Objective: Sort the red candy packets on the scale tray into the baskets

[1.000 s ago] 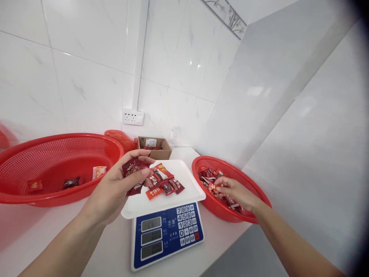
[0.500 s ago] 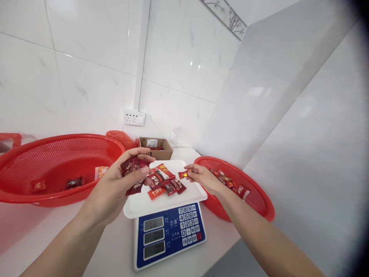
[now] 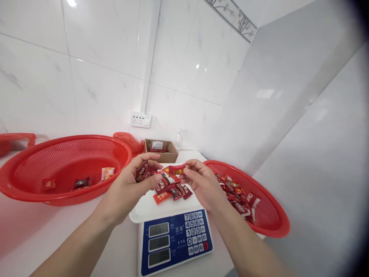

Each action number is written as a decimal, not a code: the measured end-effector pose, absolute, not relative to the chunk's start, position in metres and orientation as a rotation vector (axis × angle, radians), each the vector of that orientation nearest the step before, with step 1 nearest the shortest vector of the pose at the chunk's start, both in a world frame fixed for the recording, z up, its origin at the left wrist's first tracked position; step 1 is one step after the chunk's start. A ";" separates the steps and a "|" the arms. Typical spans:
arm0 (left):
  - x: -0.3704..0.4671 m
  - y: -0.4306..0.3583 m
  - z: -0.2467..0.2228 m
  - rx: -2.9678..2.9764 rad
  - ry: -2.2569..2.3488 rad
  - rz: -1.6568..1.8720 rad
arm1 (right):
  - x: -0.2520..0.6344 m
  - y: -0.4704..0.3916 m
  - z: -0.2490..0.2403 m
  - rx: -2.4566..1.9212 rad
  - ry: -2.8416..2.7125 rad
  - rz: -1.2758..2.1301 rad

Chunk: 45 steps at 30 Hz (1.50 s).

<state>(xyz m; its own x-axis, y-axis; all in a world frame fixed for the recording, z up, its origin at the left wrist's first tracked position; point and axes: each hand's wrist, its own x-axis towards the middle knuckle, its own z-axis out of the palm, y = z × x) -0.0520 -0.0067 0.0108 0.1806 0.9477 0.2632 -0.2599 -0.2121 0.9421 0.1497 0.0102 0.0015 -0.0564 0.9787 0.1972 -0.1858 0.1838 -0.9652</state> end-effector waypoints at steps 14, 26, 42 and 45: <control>-0.049 -0.015 0.009 1.212 0.561 1.297 | 0.125 -0.039 0.003 -0.680 -1.390 1.303; -0.050 -0.013 0.016 1.072 0.586 1.341 | 0.176 0.010 -0.019 -1.419 -1.592 0.433; -0.021 -0.017 -0.012 1.521 0.677 1.266 | 0.155 -0.027 -0.051 -0.951 -1.449 1.064; -0.002 -0.024 -0.037 2.157 0.710 1.259 | 0.129 -0.058 -0.065 -0.626 -1.013 1.474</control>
<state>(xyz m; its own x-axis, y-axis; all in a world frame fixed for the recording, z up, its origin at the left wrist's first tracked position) -0.0019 -0.0236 -0.0371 0.4249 0.6727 0.6057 0.1703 -0.7166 0.6764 0.1292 -0.0580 -0.0652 -0.1748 0.9702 0.1677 -0.5041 0.0582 -0.8617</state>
